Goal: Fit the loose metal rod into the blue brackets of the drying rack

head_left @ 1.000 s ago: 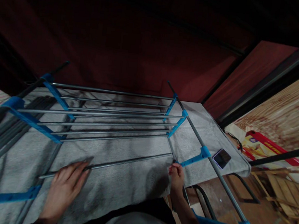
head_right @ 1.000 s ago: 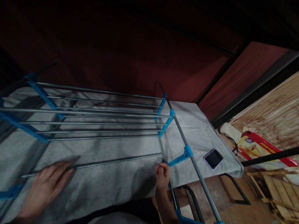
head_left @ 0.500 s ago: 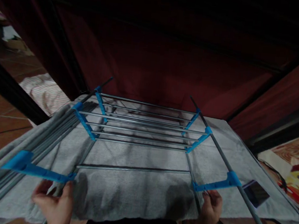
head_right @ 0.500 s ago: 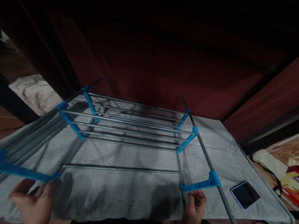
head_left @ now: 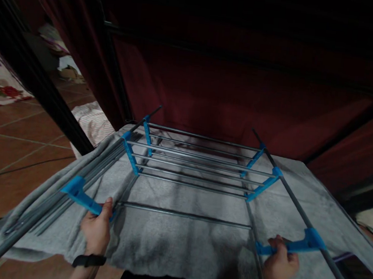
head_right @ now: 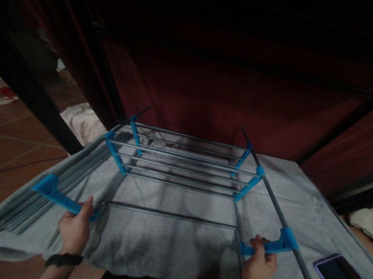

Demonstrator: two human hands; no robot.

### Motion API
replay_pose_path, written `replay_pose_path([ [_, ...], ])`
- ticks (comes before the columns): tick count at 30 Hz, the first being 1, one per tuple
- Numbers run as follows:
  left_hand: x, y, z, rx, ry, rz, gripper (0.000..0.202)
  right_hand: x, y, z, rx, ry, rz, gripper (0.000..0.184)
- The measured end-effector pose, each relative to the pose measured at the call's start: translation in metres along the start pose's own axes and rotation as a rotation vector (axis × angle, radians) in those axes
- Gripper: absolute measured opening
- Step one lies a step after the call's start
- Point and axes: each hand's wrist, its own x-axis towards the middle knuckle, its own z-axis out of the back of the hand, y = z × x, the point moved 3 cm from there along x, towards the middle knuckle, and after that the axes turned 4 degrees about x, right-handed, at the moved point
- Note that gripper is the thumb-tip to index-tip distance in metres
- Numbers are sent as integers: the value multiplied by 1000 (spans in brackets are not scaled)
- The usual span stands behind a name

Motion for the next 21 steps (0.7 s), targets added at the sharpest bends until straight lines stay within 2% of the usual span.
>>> replay_pose_path([
  [9, 1, -5, -16, -97, -32, 15, 40, 7, 5, -16, 92, -77, -27, 21],
  [13, 4, -8, -21, -141, -52, 5, 37, 11, 7, -22, 122, -72, -13, 23],
  [21, 9, -21, -42, -158, -12, -12, 37, 21, 2, -36, 76, -38, -40, 22],
])
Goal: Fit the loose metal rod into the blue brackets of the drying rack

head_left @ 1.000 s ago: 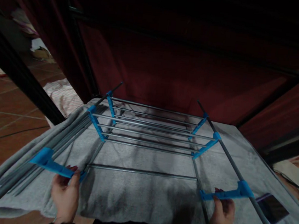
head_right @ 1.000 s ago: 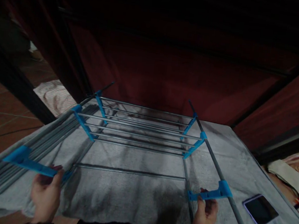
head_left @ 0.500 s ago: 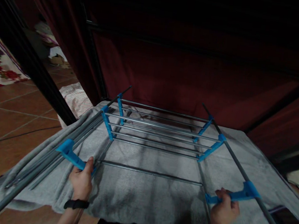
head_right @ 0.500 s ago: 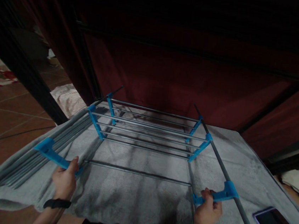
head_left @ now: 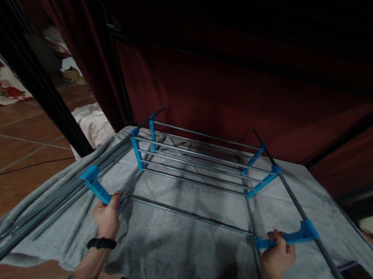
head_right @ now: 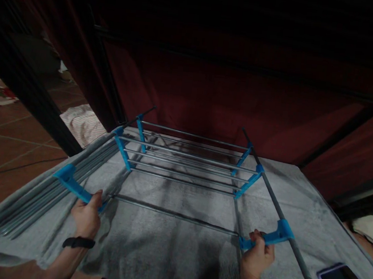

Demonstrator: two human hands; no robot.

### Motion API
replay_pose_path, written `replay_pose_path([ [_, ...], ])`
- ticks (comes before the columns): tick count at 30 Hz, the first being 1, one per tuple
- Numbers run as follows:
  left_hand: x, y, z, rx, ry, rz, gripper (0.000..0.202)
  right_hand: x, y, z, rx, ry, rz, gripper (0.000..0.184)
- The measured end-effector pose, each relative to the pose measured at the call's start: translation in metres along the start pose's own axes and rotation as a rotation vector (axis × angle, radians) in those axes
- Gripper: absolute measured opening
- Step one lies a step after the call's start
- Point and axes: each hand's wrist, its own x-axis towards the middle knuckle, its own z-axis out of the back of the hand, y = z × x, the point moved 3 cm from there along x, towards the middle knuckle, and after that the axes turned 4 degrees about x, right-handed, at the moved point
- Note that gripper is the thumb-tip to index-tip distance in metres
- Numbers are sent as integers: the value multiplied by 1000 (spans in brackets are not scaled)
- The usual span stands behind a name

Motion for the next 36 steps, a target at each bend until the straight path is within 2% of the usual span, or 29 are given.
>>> replay_pose_path([
  [5, 4, 7, -7, 30, 4, -15, 37, 3, -1, -4, 17, 3, -7, 17],
  [11, 9, 9, -5, 50, -8, -8, 37, 2, 0, -5, 19, 4, 1, 16],
  [17, 9, 10, -6, 94, 7, -17, 39, 4, -2, -5, -47, 36, 93, 14],
  [22, 10, 15, -4, 105, 31, -24, 40, 3, -1, -6, -24, 26, 76, 15],
  [26, 10, 14, -2, 105, 68, -26, 39, -4, -4, -4, -33, 98, 71, 21],
  [30, 9, 11, -2, 82, 52, -49, 38, -8, -20, 2, -60, 182, 19, 39],
  [36, 12, 15, -2, 82, 33, -60, 38, -22, -67, 37, -119, 137, -16, 49],
])
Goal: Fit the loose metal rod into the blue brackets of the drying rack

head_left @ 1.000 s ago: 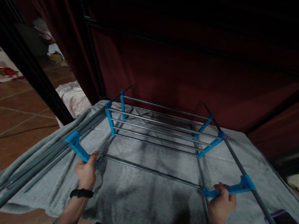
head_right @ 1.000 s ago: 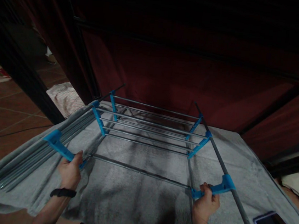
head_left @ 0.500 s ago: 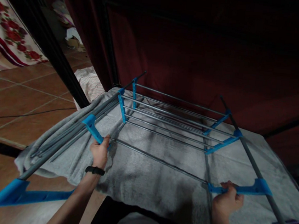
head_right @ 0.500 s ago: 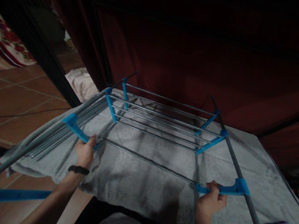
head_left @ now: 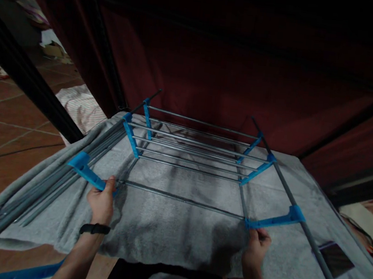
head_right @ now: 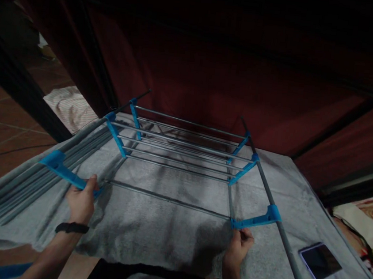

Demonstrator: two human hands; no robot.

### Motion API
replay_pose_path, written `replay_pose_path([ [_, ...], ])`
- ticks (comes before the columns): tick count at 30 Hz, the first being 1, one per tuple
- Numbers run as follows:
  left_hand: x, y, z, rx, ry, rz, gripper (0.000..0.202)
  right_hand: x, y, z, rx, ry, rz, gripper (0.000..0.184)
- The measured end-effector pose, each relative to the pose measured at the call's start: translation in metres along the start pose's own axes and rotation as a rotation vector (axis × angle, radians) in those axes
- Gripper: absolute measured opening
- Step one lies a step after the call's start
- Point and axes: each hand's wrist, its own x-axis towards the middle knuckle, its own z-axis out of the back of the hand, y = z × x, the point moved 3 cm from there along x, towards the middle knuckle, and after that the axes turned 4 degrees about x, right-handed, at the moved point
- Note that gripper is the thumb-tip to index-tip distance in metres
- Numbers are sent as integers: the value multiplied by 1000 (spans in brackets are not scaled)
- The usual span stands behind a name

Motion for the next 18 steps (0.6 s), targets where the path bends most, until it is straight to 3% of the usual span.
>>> replay_pose_path([
  [2, 1, 0, 1, 39, 17, -9, 38, -14, -12, 6, -35, 27, 51, 46],
  [5, 2, -1, 2, 72, 31, -11, 37, -39, -11, -1, -186, 178, 252, 37],
  [11, 2, -3, 1, 78, 7, -25, 36, -70, 20, -66, -486, 581, 684, 33],
  [14, 5, 0, 3, 116, 13, 27, 34, -74, 20, -95, -591, 658, 821, 34],
  [18, 9, 2, 4, 170, 87, 11, 37, -72, 12, -114, -689, 693, 886, 30],
])
